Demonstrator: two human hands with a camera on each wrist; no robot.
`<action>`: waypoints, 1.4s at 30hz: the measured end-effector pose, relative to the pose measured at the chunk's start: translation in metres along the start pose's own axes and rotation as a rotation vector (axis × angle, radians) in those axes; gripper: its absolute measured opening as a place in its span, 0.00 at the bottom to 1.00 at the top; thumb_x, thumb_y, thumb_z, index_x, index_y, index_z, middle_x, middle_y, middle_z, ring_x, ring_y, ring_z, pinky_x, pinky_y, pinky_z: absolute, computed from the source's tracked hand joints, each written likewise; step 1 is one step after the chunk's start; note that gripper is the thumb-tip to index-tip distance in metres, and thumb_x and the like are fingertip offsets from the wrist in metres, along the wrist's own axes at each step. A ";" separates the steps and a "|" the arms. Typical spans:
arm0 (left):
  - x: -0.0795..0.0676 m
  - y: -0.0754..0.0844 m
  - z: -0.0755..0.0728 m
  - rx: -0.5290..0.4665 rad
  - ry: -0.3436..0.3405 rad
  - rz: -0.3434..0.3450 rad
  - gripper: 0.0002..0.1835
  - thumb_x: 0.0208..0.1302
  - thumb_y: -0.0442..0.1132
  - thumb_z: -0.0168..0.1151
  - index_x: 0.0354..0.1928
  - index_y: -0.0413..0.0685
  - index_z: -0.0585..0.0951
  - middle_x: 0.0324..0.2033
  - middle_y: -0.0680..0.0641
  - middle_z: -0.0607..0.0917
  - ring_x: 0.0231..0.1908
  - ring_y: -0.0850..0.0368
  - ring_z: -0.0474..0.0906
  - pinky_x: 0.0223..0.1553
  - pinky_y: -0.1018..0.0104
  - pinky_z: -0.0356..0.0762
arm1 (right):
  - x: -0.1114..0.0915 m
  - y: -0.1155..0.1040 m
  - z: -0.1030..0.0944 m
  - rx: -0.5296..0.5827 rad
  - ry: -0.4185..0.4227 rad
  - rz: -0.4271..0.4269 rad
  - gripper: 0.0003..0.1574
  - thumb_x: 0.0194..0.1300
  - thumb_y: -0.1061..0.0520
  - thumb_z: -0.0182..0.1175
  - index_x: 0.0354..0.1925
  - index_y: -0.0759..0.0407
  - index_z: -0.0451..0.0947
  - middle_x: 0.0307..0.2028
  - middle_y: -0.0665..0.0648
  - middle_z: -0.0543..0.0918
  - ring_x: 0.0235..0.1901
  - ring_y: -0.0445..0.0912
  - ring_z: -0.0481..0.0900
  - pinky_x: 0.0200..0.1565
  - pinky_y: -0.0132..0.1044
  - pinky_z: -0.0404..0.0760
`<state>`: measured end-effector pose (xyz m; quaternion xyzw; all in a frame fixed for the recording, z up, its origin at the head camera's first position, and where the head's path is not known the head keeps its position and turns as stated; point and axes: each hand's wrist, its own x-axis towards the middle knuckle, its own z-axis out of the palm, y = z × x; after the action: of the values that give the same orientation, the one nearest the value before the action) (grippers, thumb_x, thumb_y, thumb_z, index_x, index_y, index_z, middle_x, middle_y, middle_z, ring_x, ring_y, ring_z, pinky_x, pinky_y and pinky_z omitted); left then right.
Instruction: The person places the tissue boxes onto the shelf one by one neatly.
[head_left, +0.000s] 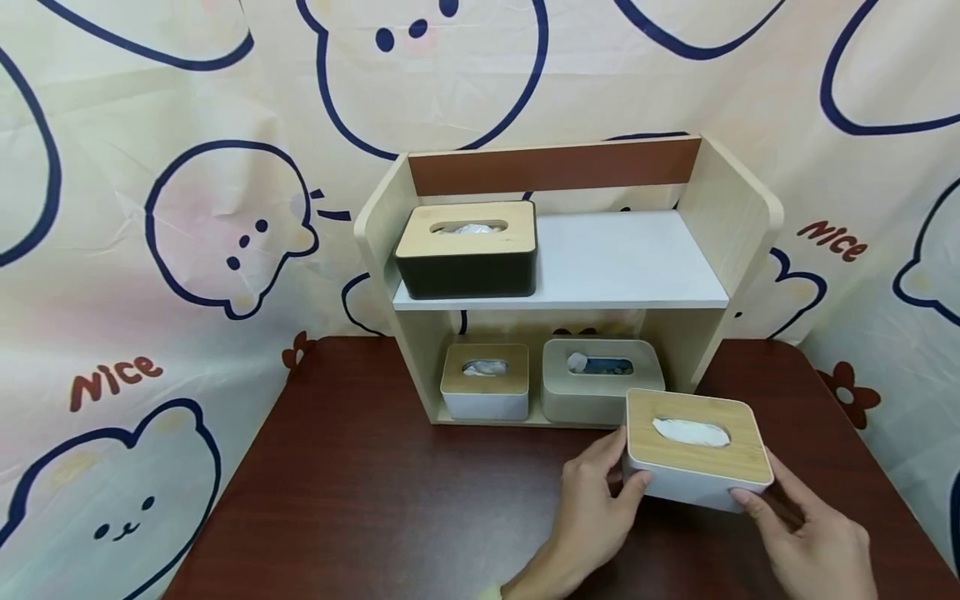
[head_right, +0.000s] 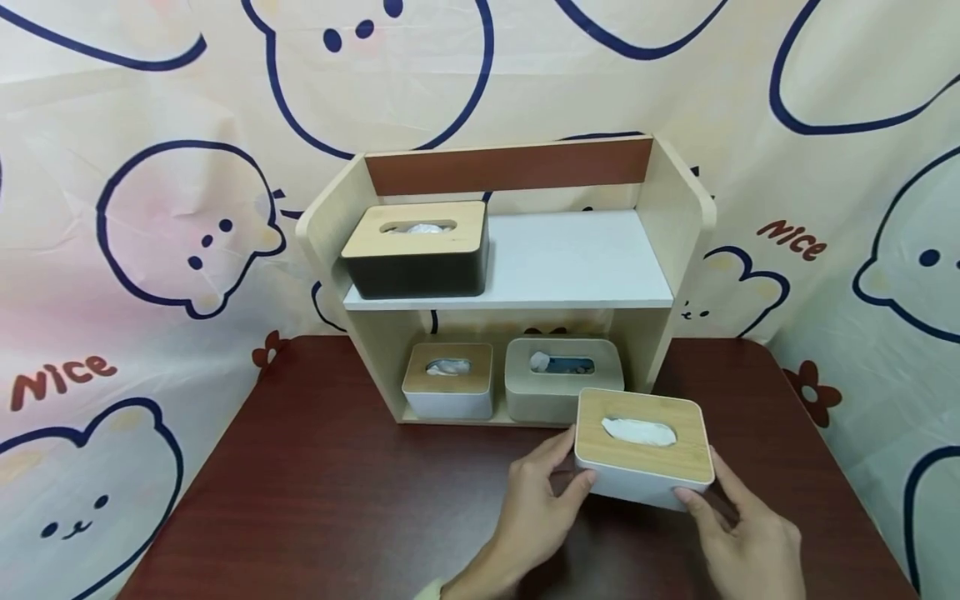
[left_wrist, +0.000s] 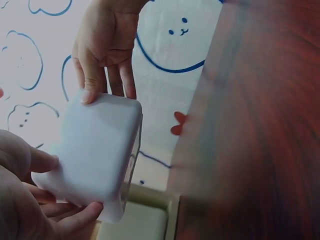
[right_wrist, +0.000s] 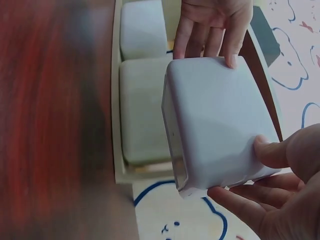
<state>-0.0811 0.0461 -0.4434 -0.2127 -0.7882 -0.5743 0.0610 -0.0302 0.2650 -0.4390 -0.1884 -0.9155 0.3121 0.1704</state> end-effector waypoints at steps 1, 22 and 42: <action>0.000 0.000 -0.004 -0.008 0.007 -0.008 0.32 0.72 0.32 0.71 0.75 0.40 0.75 0.69 0.42 0.82 0.64 0.60 0.81 0.49 0.79 0.84 | 0.000 -0.003 0.001 0.005 0.002 -0.019 0.48 0.64 0.60 0.78 0.77 0.63 0.71 0.65 0.76 0.79 0.44 0.59 0.92 0.22 0.18 0.72; 0.004 0.002 -0.082 -0.153 0.192 -0.014 0.33 0.65 0.26 0.75 0.72 0.38 0.78 0.67 0.40 0.83 0.62 0.51 0.85 0.54 0.67 0.88 | 0.015 -0.075 0.020 0.246 0.048 -0.425 0.42 0.57 0.62 0.82 0.70 0.58 0.81 0.47 0.68 0.92 0.27 0.21 0.73 0.24 0.19 0.68; 0.022 0.007 -0.103 -0.185 0.272 -0.035 0.31 0.65 0.30 0.77 0.70 0.43 0.81 0.66 0.45 0.85 0.66 0.53 0.83 0.54 0.65 0.88 | 0.025 -0.106 0.020 0.283 0.056 -0.408 0.39 0.63 0.59 0.79 0.71 0.54 0.81 0.16 0.50 0.77 0.11 0.30 0.54 0.13 0.30 0.60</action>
<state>-0.1132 -0.0425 -0.3950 -0.1240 -0.7198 -0.6691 0.1371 -0.0862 0.1882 -0.3818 0.0174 -0.8765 0.3912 0.2799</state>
